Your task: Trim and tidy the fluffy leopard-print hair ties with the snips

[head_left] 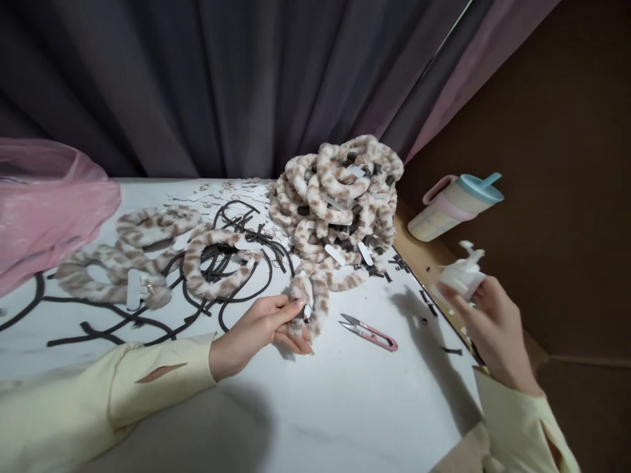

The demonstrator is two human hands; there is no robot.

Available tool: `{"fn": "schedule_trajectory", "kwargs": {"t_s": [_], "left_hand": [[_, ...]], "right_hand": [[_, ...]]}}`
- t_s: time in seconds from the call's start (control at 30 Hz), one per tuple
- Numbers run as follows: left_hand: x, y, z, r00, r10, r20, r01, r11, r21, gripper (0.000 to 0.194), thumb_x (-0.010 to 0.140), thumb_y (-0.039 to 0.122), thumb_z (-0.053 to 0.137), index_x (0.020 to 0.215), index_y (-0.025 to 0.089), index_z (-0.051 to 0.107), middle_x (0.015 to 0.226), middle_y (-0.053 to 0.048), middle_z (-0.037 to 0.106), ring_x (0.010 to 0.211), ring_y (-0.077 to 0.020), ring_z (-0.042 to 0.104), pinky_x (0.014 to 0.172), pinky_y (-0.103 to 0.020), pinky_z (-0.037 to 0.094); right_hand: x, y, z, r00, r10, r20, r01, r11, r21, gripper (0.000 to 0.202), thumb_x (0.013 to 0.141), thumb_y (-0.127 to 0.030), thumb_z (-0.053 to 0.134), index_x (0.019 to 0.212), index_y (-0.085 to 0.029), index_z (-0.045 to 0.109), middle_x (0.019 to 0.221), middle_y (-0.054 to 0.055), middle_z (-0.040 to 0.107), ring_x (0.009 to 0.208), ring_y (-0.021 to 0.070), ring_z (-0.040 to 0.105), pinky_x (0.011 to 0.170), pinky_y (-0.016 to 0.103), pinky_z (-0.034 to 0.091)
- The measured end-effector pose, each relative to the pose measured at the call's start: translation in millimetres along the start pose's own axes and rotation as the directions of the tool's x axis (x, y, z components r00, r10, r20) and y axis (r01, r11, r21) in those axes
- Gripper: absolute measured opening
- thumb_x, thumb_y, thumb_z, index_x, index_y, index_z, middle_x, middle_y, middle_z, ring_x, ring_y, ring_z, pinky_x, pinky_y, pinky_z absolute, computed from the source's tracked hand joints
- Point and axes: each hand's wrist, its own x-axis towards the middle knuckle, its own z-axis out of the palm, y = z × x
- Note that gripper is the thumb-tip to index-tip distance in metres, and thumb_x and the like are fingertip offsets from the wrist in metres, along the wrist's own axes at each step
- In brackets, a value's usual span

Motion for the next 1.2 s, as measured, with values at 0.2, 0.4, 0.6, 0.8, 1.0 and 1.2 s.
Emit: {"fn": "schedule_trajectory", "kwargs": {"t_s": [0.2,0.4,0.6,0.8,1.0,1.2], "left_hand": [[0,-2,0.5,0.996,0.062,-0.056,-0.056,0.992,0.112,0.036,0.080,0.048,0.054,0.080,0.012,0.049,0.068,-0.007,0.066,0.061,-0.0194,0.067,0.058,-0.030,0.053],[0,-5,0.1,0.994,0.102,-0.048,-0.092,0.979,0.182,0.034,0.082,0.047,0.051,0.084,0.013,0.048,0.062,-0.005,0.064,0.060,-0.0206,0.067,0.056,-0.029,0.053],[1,-7,0.3,0.994,0.097,-0.045,-0.088,0.980,0.180,0.034,0.082,0.048,0.051,0.081,0.014,0.047,0.061,-0.003,0.063,0.053,-0.0180,0.066,0.051,-0.025,0.051],[1,-7,-0.7,0.994,0.108,-0.028,-0.102,0.978,0.184,0.035,0.081,0.049,0.052,0.079,0.015,0.046,0.060,-0.003,0.063,0.052,-0.0167,0.065,0.050,-0.023,0.049],[1,-8,-3.7,0.992,0.124,0.024,-0.126,0.972,0.198,0.039,0.080,0.053,0.050,0.081,0.015,0.047,0.064,-0.004,0.064,0.055,-0.0174,0.066,0.051,-0.024,0.050],[1,-6,-5.0,0.991,0.121,0.063,-0.131,0.970,0.207,0.039,0.081,0.054,0.048,0.083,0.014,0.047,0.067,-0.004,0.063,0.055,-0.0171,0.065,0.051,-0.025,0.050]], "right_hand": [[-46,-91,-4,0.768,-0.559,0.314,0.593,0.805,-0.015,0.026,0.087,-0.020,0.043,0.112,-0.020,0.045,0.087,0.008,0.059,0.068,0.0192,0.051,0.062,0.033,0.039],[-55,-124,6,0.679,-0.606,0.414,0.642,0.764,0.065,0.028,0.083,-0.012,0.045,0.111,-0.015,0.046,0.074,0.006,0.053,0.061,0.0177,0.043,0.060,0.032,0.032],[-55,-124,16,0.679,-0.617,0.398,0.658,0.752,0.044,0.024,0.082,-0.011,0.043,0.106,-0.014,0.048,0.072,0.006,0.055,0.061,0.0177,0.044,0.060,0.032,0.029],[-54,-121,18,0.673,-0.633,0.382,0.669,0.741,0.050,0.026,0.082,-0.010,0.043,0.107,-0.014,0.048,0.072,0.006,0.056,0.062,0.0173,0.045,0.060,0.031,0.028],[-54,-119,18,0.682,-0.629,0.374,0.664,0.747,0.045,0.027,0.081,-0.008,0.042,0.106,-0.014,0.048,0.073,0.006,0.058,0.064,0.0178,0.048,0.060,0.030,0.027],[-54,-120,18,0.687,-0.621,0.377,0.654,0.755,0.052,0.026,0.081,-0.006,0.042,0.104,-0.014,0.049,0.073,0.005,0.057,0.063,0.0175,0.047,0.060,0.030,0.027]]}}
